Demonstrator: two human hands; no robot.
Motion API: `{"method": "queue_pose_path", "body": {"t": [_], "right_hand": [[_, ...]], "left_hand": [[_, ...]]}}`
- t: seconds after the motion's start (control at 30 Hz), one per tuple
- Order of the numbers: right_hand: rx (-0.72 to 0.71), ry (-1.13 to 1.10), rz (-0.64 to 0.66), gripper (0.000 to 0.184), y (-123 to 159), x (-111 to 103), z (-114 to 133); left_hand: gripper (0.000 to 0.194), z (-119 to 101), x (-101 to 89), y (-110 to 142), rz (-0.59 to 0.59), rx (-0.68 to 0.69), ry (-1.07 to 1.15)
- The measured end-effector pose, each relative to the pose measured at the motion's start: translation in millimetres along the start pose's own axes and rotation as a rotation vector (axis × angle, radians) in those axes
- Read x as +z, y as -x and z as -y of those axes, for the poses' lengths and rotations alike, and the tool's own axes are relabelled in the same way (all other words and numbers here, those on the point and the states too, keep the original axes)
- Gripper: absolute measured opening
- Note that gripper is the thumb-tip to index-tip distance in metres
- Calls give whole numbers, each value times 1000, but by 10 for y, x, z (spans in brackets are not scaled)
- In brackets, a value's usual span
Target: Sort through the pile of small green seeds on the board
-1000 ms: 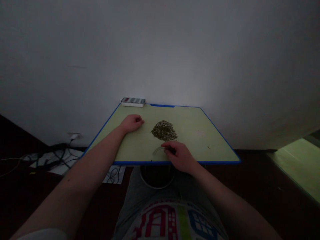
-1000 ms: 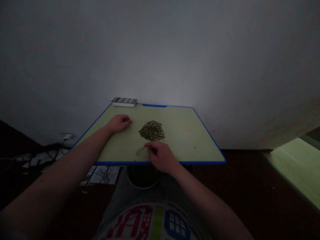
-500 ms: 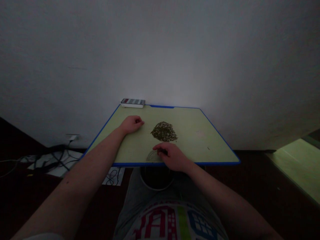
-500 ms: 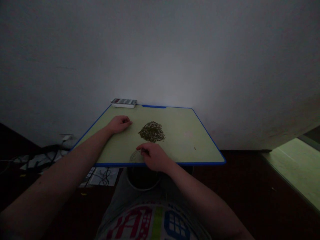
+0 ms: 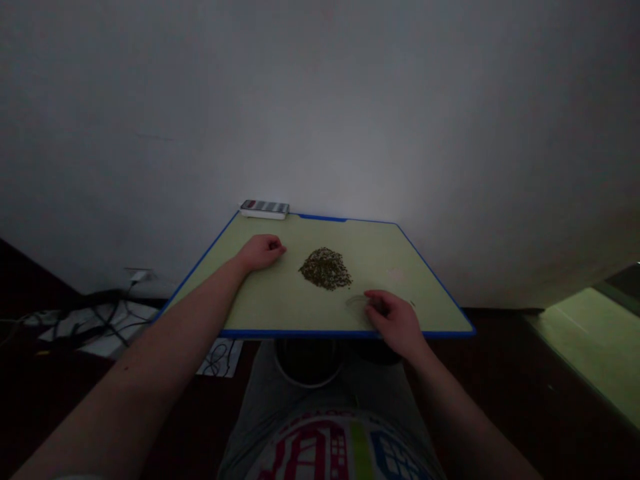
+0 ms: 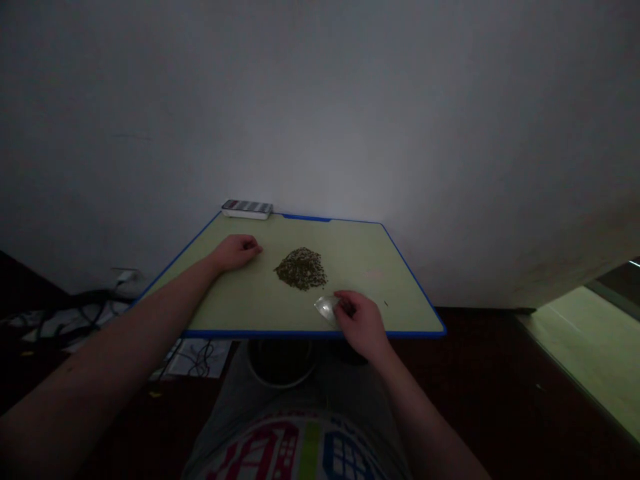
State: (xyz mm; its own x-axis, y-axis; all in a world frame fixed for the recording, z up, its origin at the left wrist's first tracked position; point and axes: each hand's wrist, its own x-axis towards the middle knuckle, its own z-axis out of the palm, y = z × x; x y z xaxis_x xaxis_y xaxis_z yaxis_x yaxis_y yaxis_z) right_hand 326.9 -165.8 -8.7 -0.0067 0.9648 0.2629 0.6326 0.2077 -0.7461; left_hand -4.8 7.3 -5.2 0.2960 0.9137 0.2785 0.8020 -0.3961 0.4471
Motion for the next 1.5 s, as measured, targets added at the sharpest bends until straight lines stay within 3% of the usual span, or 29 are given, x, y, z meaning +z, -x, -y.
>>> {"method": "queue_pose_path", "body": {"t": [0.17,0.67,1.5], "right_hand": [[54,0,-110,37,-82,-106,-102],[30,121,-112,29,-315,-33,-116],[-59,138,3,30,-351,40,-44]], "left_hand": [[33,-38,-20,11,2,-17,2],[37,-46,-28,9,12,-24,-15],[35,-119,-64,22,14,-27,-26]]}}
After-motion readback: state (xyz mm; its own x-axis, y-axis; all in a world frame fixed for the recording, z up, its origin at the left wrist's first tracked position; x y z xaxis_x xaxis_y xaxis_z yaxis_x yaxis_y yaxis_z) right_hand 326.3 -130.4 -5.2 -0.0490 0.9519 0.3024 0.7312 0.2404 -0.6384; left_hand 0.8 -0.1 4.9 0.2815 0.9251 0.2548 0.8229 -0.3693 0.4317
